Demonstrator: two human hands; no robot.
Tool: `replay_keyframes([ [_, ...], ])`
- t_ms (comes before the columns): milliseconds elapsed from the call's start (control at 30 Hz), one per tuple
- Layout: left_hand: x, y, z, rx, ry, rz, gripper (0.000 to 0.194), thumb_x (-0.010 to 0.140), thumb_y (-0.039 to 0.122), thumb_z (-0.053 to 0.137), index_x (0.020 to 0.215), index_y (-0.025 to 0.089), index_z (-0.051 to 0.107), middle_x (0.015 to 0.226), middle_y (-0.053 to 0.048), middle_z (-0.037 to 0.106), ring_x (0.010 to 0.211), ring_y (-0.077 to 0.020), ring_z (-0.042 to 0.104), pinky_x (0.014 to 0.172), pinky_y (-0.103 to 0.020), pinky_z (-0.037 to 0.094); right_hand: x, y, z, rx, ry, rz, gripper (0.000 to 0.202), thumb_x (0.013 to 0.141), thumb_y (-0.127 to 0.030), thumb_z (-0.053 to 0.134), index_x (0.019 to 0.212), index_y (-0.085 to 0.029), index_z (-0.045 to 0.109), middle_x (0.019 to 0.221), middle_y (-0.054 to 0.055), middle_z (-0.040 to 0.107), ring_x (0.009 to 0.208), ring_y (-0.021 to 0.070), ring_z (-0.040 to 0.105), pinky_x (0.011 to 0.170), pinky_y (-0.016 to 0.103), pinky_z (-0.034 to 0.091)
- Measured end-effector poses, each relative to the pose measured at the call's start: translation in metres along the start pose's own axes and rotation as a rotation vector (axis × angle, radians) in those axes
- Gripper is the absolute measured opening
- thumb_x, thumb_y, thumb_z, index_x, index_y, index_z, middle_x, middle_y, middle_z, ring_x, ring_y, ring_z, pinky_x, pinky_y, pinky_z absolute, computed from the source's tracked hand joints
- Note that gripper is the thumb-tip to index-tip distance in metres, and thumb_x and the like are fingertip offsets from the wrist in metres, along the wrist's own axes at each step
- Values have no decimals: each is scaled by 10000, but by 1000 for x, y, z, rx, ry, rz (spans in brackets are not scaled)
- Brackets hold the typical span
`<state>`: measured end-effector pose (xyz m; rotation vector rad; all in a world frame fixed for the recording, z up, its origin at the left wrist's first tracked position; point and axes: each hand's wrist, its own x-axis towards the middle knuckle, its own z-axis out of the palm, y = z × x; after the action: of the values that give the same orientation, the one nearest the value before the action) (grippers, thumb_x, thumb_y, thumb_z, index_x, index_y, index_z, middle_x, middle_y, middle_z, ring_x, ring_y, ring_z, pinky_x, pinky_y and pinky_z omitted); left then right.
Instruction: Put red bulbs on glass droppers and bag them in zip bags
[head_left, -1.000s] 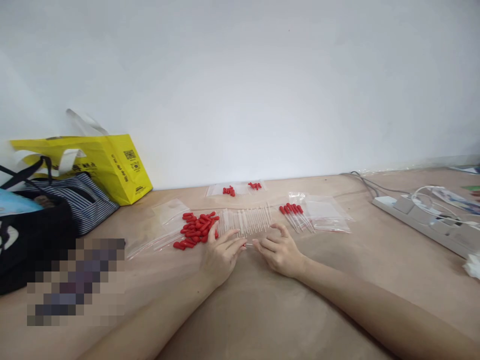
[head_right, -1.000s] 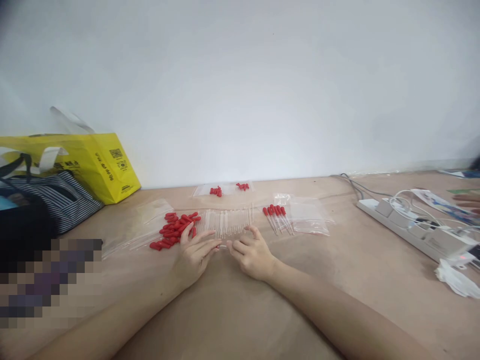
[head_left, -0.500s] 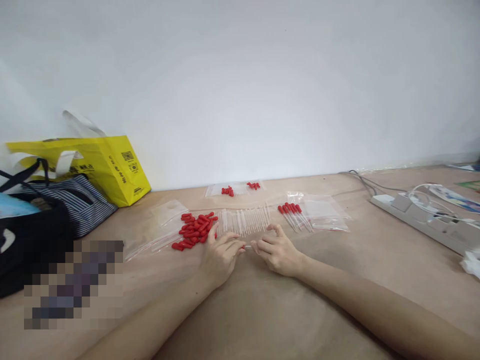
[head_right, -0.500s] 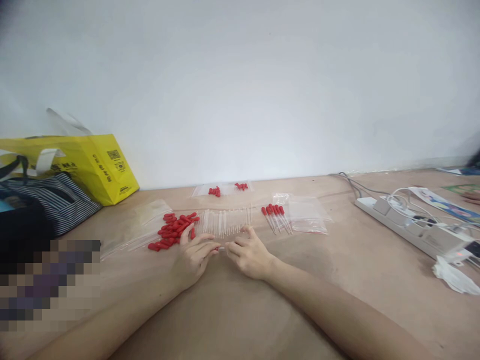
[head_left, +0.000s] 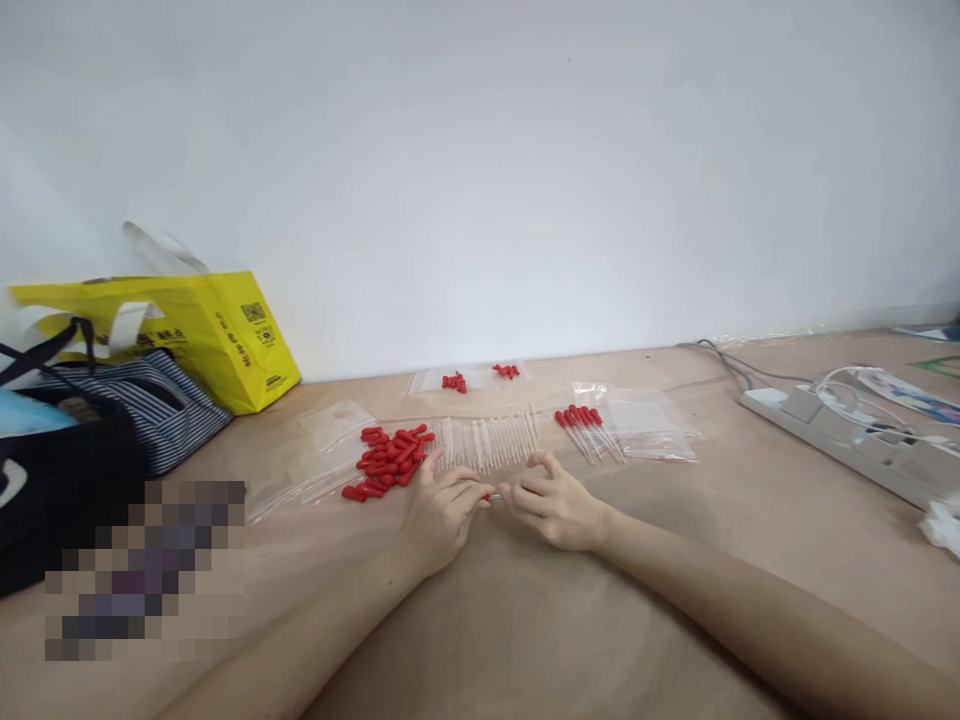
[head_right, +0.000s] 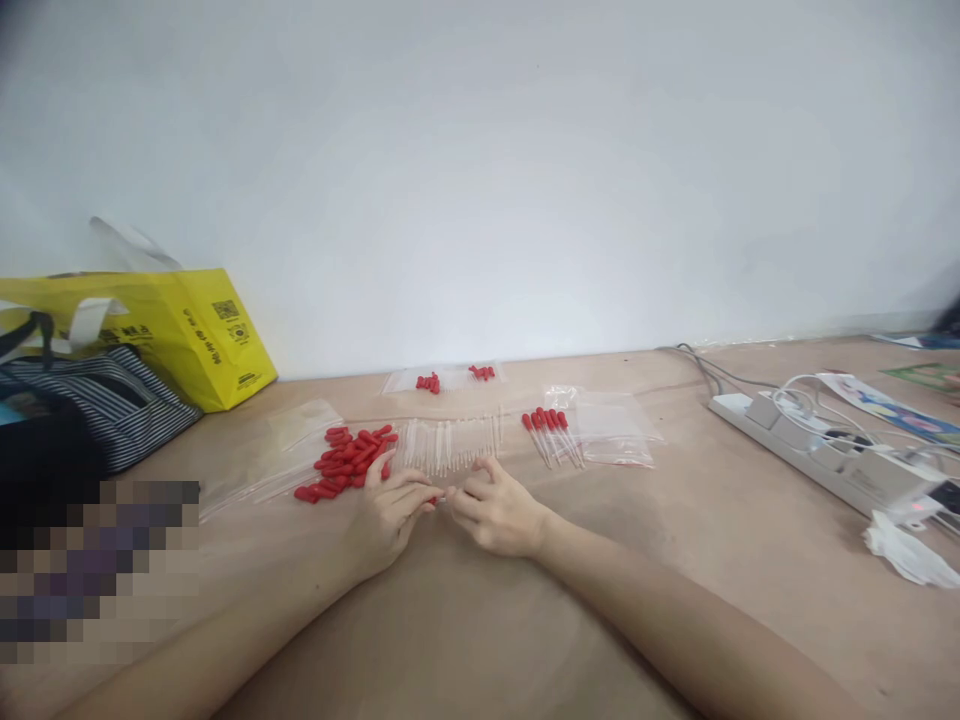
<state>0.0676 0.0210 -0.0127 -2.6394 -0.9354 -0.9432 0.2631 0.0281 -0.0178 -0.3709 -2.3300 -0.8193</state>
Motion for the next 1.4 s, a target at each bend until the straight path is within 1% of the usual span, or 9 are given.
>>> replay_keyframes([
  [200, 0, -1, 0, -3, 30, -15, 177, 842, 210, 425, 805, 205, 599, 693, 17, 672, 739, -150, 596, 989, -497, 134, 1, -6, 10, 59, 15, 100, 266, 826, -71, 341, 750, -130, 589, 610, 4, 517, 588, 105, 410, 750, 341, 309],
  [400, 1, 0, 0, 1, 31, -27, 188, 839, 221, 434, 767, 208, 607, 672, 19, 669, 729, -147, 600, 1000, -500, 117, 1, -3, 15, 189, -78, 187, 261, 790, -68, 343, 785, -138, 594, 604, 8, 516, 575, 103, 424, 748, 308, 303],
  [500, 1, -2, -1, -7, 13, -30, 162, 835, 258, 455, 820, 215, 610, 684, 17, 673, 769, -162, 597, 1008, -513, 71, 0, 2, 14, 249, -109, 262, 228, 806, -109, 378, 821, -157, 601, 627, 7, 537, 599, 103, 450, 763, 313, 286],
  [600, -1, -5, -5, 0, 1, -57, 177, 800, 320, 516, 926, 223, 593, 759, 5, 684, 858, -192, 579, 1009, -515, 70, -2, 5, 12, 261, -94, 315, 190, 828, -160, 412, 842, -172, 601, 680, 8, 573, 641, 105, 470, 796, 328, 266],
  [667, -2, -6, -7, 25, 26, -75, 171, 790, 322, 534, 922, 233, 597, 803, 7, 685, 880, -200, 569, 1007, -514, 74, -2, 6, 10, 243, -77, 333, 186, 839, -175, 415, 850, -172, 601, 687, 8, 581, 654, 108, 469, 807, 333, 265],
  [800, -1, -5, -11, 83, 76, -80, 95, 789, 274, 542, 842, 253, 617, 818, 35, 683, 871, -189, 566, 1006, -510, 66, -1, 4, 5, 143, -30, 333, 172, 844, -202, 433, 858, -176, 602, 650, 5, 579, 685, 127, 462, 823, 353, 276],
  [967, 1, -1, -10, 87, 53, -71, 101, 794, 274, 534, 849, 247, 614, 777, 34, 683, 786, -168, 571, 985, -493, 126, -1, 0, 7, 36, 25, 315, 175, 847, -187, 431, 783, -175, 594, 647, 7, 595, 748, 136, 488, 902, 411, 244],
  [1100, 0, -1, -6, 53, 54, -72, 93, 803, 245, 521, 816, 229, 611, 698, 42, 678, 707, -156, 550, 946, -464, 190, -2, -3, 11, 54, 69, 278, 183, 844, -159, 418, 765, -161, 582, 577, -9, 573, 759, 130, 509, 943, 453, 205],
  [1400, -3, 0, -4, -10, 37, -83, 103, 800, 243, 518, 753, 209, 603, 663, 40, 664, 703, -151, 538, 944, -454, 179, 3, -6, 11, 165, 95, 291, 208, 832, -143, 394, 708, -145, 562, 549, -5, 567, 754, 128, 514, 955, 456, 207],
])
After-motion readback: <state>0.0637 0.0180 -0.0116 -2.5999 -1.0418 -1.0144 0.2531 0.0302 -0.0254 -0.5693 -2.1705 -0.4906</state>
